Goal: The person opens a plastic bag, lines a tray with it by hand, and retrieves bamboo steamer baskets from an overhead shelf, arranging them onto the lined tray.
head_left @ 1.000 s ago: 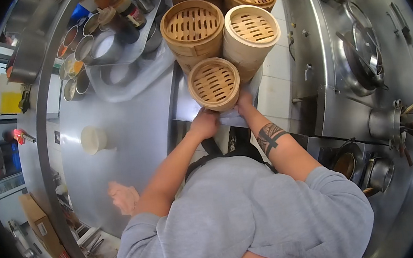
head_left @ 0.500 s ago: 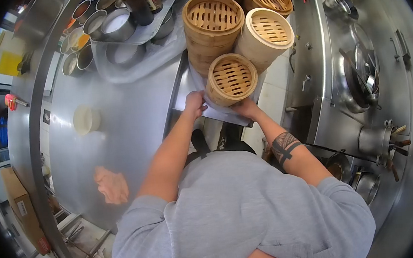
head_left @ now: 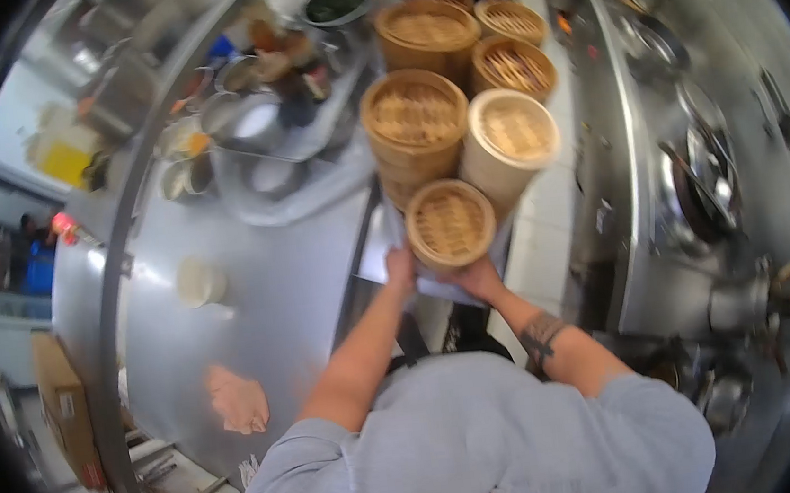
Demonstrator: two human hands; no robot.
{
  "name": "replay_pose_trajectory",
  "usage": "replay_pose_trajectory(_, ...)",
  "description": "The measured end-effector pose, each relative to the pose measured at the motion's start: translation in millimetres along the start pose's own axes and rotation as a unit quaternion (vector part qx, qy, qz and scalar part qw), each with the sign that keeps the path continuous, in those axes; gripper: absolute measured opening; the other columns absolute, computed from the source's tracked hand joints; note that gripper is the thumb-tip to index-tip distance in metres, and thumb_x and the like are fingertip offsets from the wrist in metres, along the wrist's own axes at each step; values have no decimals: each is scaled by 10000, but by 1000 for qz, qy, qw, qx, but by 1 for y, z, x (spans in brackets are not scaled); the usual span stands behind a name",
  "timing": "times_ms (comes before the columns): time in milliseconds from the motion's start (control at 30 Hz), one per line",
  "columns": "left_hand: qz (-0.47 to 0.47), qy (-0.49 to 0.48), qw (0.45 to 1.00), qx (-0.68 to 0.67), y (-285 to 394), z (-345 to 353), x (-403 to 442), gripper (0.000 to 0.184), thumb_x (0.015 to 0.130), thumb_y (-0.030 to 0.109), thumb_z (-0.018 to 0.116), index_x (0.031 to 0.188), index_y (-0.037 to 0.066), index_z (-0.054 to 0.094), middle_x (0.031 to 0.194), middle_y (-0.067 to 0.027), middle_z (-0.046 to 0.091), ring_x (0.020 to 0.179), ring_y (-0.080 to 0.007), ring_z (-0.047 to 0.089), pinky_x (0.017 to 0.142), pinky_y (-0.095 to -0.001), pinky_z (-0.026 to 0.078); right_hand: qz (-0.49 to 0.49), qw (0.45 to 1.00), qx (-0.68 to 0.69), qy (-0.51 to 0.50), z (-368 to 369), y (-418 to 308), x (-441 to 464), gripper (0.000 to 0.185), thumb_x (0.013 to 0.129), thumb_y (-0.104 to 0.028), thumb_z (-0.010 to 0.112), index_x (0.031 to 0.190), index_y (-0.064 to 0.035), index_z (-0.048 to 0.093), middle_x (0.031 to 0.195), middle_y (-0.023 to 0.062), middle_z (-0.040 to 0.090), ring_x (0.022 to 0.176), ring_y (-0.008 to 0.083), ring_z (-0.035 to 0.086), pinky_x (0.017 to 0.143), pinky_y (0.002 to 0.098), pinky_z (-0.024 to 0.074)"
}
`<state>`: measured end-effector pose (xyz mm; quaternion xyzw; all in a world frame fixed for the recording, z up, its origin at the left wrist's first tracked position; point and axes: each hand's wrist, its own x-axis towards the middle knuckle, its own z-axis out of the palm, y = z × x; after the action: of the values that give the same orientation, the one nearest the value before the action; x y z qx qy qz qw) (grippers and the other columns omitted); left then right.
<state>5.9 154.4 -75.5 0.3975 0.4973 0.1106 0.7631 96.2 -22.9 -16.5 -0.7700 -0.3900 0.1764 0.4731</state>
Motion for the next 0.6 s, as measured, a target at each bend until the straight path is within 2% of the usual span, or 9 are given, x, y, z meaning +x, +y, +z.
replay_pose_trajectory(67, 97, 94, 972, 194, -18, 7, 16, 518, 1015, 392, 530, 1211, -81, 607, 1090, -298, 693, 1039, -413, 679, 909, -462, 540, 12, 999, 43, -14, -4, -16, 5, 779, 661, -302, 934, 1340, -82, 622, 1333, 106, 658, 1269, 294, 583, 1113, 419, 427)
replay_pose_trajectory(133, 95, 185, 949, 236, 0, 20, 0, 530, 1009, 386, 529, 1194, -98, 637, 1150, -333, 675, 1098, -476, 653, 959, -499, 504, 1, 999, 37, -22, 4, -5, 9, 743, 650, -246, 943, 1304, -62, 641, 1305, 94, 675, 1208, 277, 621, 1071, 434, 459)
replay_pose_trajectory(200, 84, 137, 981, 105, -2, 20, -1, 507, 1011, 361, 517, 1184, -95, 652, 1140, -328, 685, 1094, -467, 658, 936, -486, 502, 49, 996, 68, 2, 6, -17, 7, 721, 650, -248, 944, 1277, -47, 652, 1279, 95, 687, 1162, 286, 644, 1043, 430, 475)
replay_pose_trajectory(300, 63, 146, 980, 120, -4, 11, 4, 521, 1015, 379, 521, 1185, -96, 653, 1157, -327, 681, 1098, -458, 657, 936, -476, 499, 71, 993, 90, -12, 11, -14, 7, 716, 676, -226, 944, 1295, -32, 639, 1297, 111, 682, 1219, 287, 627, 1037, 397, 483)
replay_pose_trajectory(400, 32, 134, 984, 117, -7, 0, -11, 551, 1030, 420, 520, 1175, -92, 664, 1165, -305, 687, 1102, -409, 658, 933, -447, 500, 32, 999, 24, -31, 19, -9, 5, 713, 697, -215, 927, 1317, -37, 624, 1317, 112, 671, 1225, 293, 622, 1054, 398, 474)
replay_pose_trajectory(467, -8, 76, 995, 58, -7, -4, -33, 533, 1052, 448, 499, 1205, -38, 656, 1143, -149, 683, 1040, -253, 641, 879, -394, 506, 22, 999, 28, -37, 15, -7, 10, 694, 701, -242, 917, 1308, -52, 637, 1327, 119, 665, 1238, 305, 610, 1070, 409, 461)
replay_pose_trajectory(500, -8, 75, 996, 57, -6, -9, -33, 533, 1052, 448, 499, 1205, -38, 656, 1143, -149, 683, 1040, -253, 641, 879, -394, 506, 18, 998, 35, -42, 13, -5, 11, 677, 706, -268, 907, 1299, -67, 650, 1337, 126, 659, 1251, 316, 598, 1086, 421, 448)
replay_pose_trajectory(567, 7, -25, 999, -38, -27, -17, -40, 538, 1075, 445, 466, 1351, -5, 569, 1293, -105, 619, 1165, -239, 582, 963, -419, 482, -57, 992, 40, -104, -11, 9, 23, 683, 727, -294, 885, 1330, -90, 638, 1362, 125, 646, 1300, 316, 568, 1115, 424, 433)
replay_pose_trajectory(600, -8, -34, 999, -14, -14, -18, -59, 477, 1085, 366, 467, 1415, 23, 492, 1364, -86, 569, 1183, -255, 569, 980, -440, 482, -104, 990, -27, -93, -17, 6, 31, 691, 733, -315, 878, 1339, -94, 631, 1368, 125, 643, 1313, 316, 561, 1125, 426, 427)
